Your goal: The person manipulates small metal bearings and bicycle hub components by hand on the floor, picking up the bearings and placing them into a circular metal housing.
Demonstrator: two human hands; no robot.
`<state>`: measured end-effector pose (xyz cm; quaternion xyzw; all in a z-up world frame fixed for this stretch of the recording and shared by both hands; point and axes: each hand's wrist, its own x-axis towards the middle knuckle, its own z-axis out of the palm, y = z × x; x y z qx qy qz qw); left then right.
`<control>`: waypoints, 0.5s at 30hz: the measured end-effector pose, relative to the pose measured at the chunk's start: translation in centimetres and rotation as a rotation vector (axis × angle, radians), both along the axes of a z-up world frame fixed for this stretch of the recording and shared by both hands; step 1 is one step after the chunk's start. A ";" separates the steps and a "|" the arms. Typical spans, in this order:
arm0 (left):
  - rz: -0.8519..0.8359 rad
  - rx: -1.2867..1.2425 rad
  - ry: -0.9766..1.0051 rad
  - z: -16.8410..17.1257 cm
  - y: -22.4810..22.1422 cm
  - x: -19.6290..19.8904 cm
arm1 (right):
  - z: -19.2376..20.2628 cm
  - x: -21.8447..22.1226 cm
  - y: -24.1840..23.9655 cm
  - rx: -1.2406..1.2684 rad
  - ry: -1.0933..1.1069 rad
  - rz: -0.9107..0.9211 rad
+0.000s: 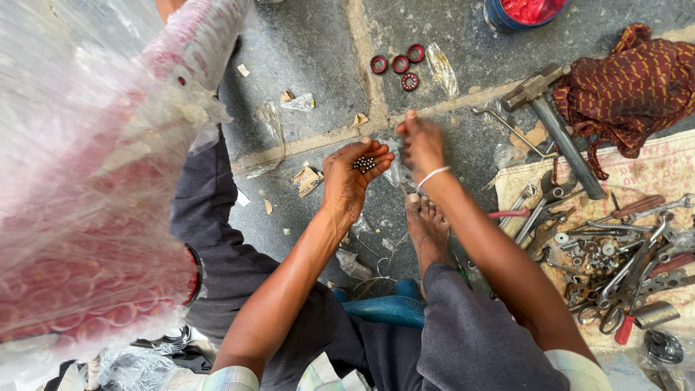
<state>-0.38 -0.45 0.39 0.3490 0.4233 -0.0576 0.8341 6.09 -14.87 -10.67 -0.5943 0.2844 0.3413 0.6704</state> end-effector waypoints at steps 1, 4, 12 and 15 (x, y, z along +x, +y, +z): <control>0.007 -0.007 0.011 0.0 0.2 0.1 | -0.6 1.4 -0.2 -0.115 -0.045 0.071; 0.032 -0.025 0.043 -0.4 0.3 -0.1 | -2.0 5.3 -0.3 -0.421 -0.778 0.429; 0.154 0.023 0.028 -2.0 2.2 0.5 | -1.3 11.7 6.9 -1.012 -1.124 1.506; 0.181 0.060 -0.015 -2.4 3.2 0.9 | 1.1 11.1 7.1 -0.873 -0.955 1.379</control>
